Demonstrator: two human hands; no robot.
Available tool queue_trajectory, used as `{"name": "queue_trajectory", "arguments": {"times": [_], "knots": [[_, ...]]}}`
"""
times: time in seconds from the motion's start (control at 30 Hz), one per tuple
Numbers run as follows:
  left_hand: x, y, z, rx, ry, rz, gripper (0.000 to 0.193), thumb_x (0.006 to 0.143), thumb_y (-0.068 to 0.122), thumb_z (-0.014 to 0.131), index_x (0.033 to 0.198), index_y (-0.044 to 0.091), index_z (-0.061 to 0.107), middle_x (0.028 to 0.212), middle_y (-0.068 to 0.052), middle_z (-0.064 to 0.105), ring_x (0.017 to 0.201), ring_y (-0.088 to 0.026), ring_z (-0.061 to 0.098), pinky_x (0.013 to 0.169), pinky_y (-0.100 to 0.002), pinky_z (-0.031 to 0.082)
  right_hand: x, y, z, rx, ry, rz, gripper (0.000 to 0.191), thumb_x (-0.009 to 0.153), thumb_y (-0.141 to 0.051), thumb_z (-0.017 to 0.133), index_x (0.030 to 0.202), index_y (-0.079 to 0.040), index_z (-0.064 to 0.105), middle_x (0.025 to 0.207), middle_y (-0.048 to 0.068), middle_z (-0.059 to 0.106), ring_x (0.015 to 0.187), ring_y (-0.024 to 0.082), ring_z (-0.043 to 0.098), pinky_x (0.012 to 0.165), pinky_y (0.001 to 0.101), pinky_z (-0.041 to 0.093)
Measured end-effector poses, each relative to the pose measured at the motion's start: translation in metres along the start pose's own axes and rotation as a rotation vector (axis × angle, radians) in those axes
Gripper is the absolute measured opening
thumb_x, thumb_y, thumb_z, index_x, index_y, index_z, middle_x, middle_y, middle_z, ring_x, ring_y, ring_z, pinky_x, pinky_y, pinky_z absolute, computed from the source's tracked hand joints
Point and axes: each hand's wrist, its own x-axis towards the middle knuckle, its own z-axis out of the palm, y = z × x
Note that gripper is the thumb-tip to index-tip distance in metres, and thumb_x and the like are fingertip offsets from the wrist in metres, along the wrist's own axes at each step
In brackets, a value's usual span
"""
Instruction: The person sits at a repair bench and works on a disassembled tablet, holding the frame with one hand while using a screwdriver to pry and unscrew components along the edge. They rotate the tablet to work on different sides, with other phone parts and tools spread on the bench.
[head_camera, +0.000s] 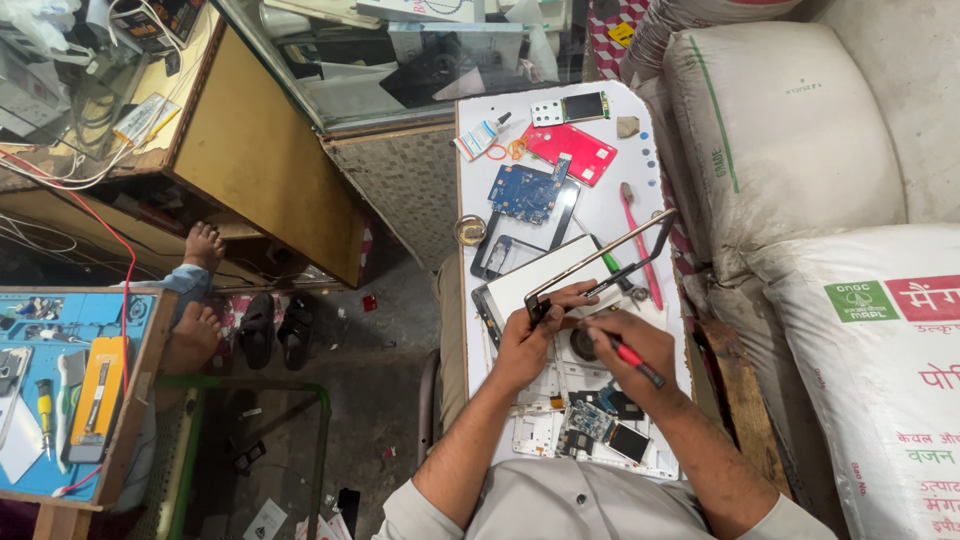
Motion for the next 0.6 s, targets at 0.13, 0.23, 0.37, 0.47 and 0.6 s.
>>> {"name": "queue_trajectory", "arguments": {"times": [0.13,0.23,0.37,0.47,0.6], "knots": [[0.001,-0.002,0.001,-0.003,0.010,0.019,0.047,0.108,0.041,0.053,0.126,0.000,0.067,0.147,-0.019,0.060,0.130,-0.027,0.063,0.100,-0.039,0.059,-0.003,0.005,0.001,0.020,0.038,0.140,0.013,0.094,-0.002,0.068,0.106,0.000,0.072,0.095,0.011,0.076,0.081,0.014,0.073,0.071,0.0260,0.058],[0.000,-0.005,-0.001,0.037,0.024,0.017,0.044,0.110,0.040,0.053,0.124,0.001,0.068,0.146,-0.020,0.062,0.126,-0.025,0.064,0.096,-0.036,0.058,-0.007,0.010,0.001,0.010,0.005,0.016,0.013,0.093,-0.004,0.069,0.106,0.001,0.070,0.096,0.011,0.075,0.083,0.012,0.073,0.071,0.0242,0.058],[0.000,-0.008,-0.003,0.030,0.017,0.003,0.039,0.110,0.035,0.053,0.123,0.002,0.068,0.147,-0.019,0.061,0.128,-0.023,0.062,0.097,-0.034,0.057,-0.010,0.013,0.002,0.151,0.080,0.320,0.015,0.096,-0.001,0.066,0.108,0.001,0.073,0.091,0.010,0.077,0.075,0.012,0.067,0.066,0.0239,0.055],[-0.001,-0.009,-0.002,0.055,0.030,0.001,0.035,0.112,0.032,0.052,0.122,0.003,0.068,0.147,-0.018,0.060,0.126,-0.023,0.063,0.097,-0.035,0.057,-0.011,0.012,0.003,0.046,0.132,0.251,0.014,0.094,0.000,0.067,0.107,0.001,0.072,0.092,0.010,0.076,0.078,0.011,0.070,0.071,0.0238,0.056],[0.000,-0.008,-0.002,-0.009,0.011,0.025,0.034,0.112,0.030,0.051,0.124,0.003,0.068,0.147,-0.016,0.062,0.126,-0.023,0.063,0.098,-0.034,0.058,-0.009,0.010,0.004,-0.009,0.086,0.083,0.013,0.092,-0.001,0.070,0.105,0.002,0.072,0.095,0.012,0.076,0.083,0.011,0.071,0.073,0.0245,0.056]]}}
